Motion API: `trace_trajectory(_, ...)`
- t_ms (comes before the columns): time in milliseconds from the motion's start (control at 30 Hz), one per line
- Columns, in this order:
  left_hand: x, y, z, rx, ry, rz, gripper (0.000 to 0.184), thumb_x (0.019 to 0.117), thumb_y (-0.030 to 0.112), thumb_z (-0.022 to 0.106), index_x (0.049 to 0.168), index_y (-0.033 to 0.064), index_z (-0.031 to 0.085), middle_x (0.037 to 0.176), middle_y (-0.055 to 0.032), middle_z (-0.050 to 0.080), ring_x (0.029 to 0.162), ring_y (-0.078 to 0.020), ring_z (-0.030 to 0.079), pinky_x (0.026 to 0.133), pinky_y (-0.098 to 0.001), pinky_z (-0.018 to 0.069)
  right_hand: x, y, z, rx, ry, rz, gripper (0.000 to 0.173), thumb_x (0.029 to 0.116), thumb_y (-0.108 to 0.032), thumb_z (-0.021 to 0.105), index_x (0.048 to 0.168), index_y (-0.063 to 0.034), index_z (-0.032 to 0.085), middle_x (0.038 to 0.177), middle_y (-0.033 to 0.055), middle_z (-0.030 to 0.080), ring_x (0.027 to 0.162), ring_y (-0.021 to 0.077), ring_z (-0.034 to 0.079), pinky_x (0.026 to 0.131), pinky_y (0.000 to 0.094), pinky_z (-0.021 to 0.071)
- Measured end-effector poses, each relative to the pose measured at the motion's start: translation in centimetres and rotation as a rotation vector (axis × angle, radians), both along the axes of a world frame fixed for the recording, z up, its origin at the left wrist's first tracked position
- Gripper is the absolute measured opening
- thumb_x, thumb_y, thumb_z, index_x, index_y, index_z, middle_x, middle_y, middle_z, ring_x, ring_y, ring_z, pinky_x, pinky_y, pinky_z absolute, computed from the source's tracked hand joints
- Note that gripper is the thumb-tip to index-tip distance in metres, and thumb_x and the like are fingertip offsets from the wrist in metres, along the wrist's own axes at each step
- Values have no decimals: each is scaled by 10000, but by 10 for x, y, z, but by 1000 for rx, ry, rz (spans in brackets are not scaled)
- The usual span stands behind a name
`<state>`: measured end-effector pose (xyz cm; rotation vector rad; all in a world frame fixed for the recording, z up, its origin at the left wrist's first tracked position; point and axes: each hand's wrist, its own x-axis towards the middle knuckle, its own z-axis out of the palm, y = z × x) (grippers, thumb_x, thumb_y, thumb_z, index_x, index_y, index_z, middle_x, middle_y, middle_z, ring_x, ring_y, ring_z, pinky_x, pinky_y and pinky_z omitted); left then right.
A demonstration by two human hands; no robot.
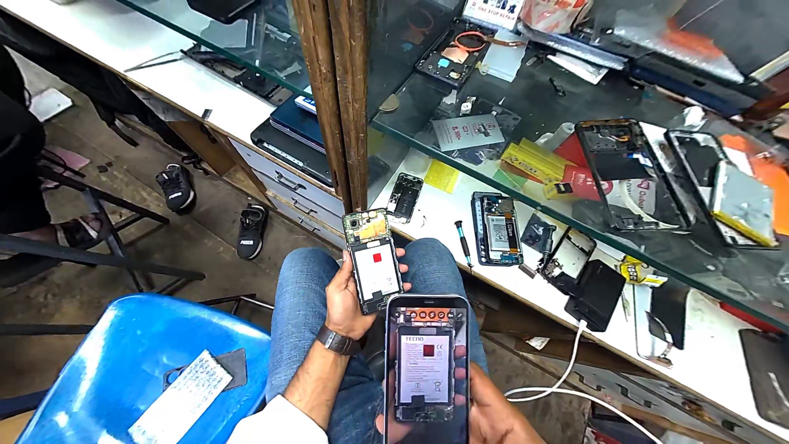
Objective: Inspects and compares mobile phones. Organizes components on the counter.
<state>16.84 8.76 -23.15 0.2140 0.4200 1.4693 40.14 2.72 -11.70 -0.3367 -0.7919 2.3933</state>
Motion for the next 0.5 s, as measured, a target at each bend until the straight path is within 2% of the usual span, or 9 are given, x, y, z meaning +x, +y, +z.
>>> trace_trajectory(67, 3, 0, 8, -34, 23, 28, 648, 1065, 585, 187, 1375, 185, 590, 1318, -166, 657, 1104, -319, 698, 879, -480, 606, -1, 0, 2, -3, -9, -17, 745, 881, 71, 546, 1535, -105, 237, 1510, 172, 477, 1368, 417, 511, 998, 653, 519)
trace_trajectory(133, 2, 0, 2, -17, -23, 22, 665, 1061, 588, 192, 1416, 153, 549, 1361, -217, 612, 1151, -376, 663, 913, -530, 579, -1, 0, 1, 4, -4, -26, 766, 851, 60, 570, 1523, -91, 237, 1499, 187, 480, 1360, 423, 512, 999, 646, 516)
trace_trajectory(200, 3, 1, 0, -38, -38, 39, 697, 1050, 617, 181, 1410, 150, 553, 1356, -226, 612, 1135, -386, 670, 902, -536, 583, -1, -1, 1, 23, -11, -38, 792, 845, 51, 610, 1524, -86, 227, 1488, 177, 487, 1355, 408, 523, 1000, 640, 523)
trace_trajectory(300, 3, 1, 0, -33, -42, 42, 691, 1045, 626, 209, 1404, 154, 562, 1349, -222, 618, 1122, -381, 677, 897, -536, 585, -2, -1, 1, 64, -21, -60, 839, 809, 114, 608, 1520, -82, 208, 1487, 165, 493, 1343, 374, 544, 1014, 611, 531)
trace_trajectory(367, 3, 2, 0, -20, -27, 50, 669, 1052, 609, 211, 1400, 160, 565, 1340, -224, 623, 1115, -381, 681, 890, -534, 588, -2, -1, -2, 85, -8, -79, 894, 779, 179, 595, 1533, -67, 181, 1499, 200, 468, 1343, 413, 535, 1001, 628, 535)
trace_trajectory(500, 3, 2, -2, -27, -9, 75, 656, 1065, 582, 192, 1420, 159, 546, 1342, -222, 625, 1147, -370, 672, 906, -513, 585, -1, 1, -3, 104, -35, -118, 924, 777, 218, 623, 1532, -66, 171, 1505, 235, 455, 1341, 461, 526, 996, 640, 538)
